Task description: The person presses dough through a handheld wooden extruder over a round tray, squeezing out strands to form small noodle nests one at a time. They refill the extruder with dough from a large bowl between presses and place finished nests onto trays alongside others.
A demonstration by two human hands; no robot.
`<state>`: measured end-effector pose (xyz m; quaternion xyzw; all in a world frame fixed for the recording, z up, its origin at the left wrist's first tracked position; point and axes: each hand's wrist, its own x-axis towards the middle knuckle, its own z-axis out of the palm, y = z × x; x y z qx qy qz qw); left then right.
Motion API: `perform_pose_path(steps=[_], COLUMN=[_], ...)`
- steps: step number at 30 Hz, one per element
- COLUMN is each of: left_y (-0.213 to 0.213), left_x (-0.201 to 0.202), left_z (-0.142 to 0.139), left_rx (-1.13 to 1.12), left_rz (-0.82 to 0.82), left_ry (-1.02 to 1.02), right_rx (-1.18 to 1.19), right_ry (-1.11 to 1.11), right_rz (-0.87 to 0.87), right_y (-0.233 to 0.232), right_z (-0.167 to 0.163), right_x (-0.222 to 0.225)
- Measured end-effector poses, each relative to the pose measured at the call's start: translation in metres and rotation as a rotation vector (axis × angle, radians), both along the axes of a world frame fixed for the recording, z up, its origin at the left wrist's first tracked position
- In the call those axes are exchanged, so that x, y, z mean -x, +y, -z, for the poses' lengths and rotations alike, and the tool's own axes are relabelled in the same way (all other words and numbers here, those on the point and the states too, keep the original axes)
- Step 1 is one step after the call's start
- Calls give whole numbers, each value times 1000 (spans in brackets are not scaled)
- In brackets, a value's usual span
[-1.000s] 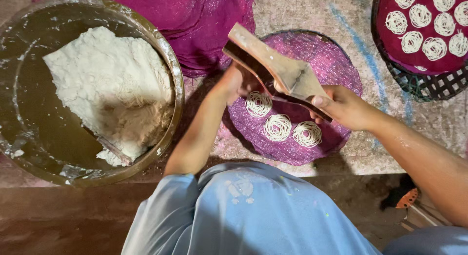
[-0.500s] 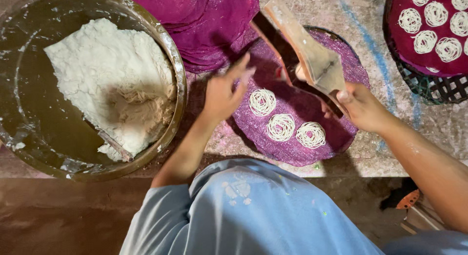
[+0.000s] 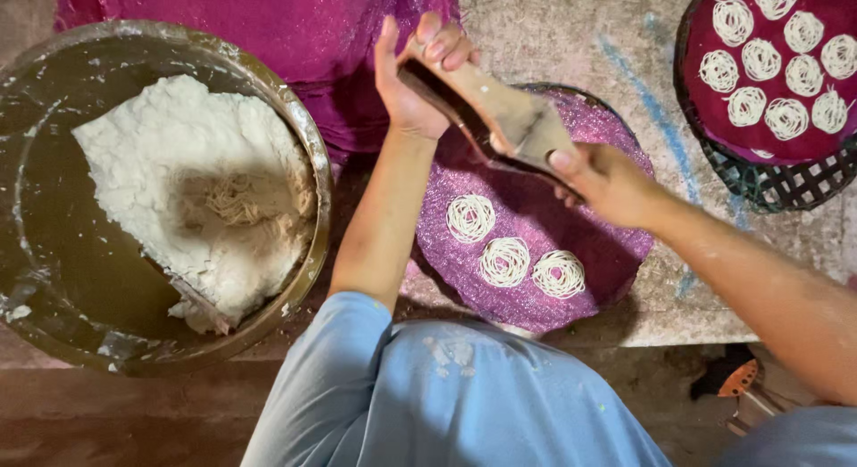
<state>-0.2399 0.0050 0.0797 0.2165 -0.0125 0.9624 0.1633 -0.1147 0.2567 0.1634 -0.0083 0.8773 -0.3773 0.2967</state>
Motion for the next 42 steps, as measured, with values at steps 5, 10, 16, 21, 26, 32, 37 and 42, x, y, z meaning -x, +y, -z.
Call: perform_pose_path(steps=[5, 10, 16, 21, 26, 32, 37, 42], left_y=[12, 19, 6, 33, 23, 14, 14, -5], left_x=[-10, 7, 0, 2, 18, -14, -29, -66], left_z=[12, 3, 8, 6, 5, 51, 79, 75], left_rx=[9, -2, 140, 26, 220, 1178, 1354, 1899], left_rz=[-40, -34, -133, -92, -3, 275, 240, -436], left_ry=[-106, -125, -144, -170, -229, -291, -188, 460], right_rx=[-37, -194, 72, -131, -24, 137, 218, 238], right_ry=[-99, 76, -105, 44, 141, 94, 118, 190], right_rz=[-7, -17, 67, 45, 39, 18, 72, 162], right_y=[8, 10, 0, 23, 27, 47, 49, 63], right_z=[-12, -18, -3, -12, 3, 18, 39, 49], right_x=[2, 13, 1, 11, 18, 13, 12, 12])
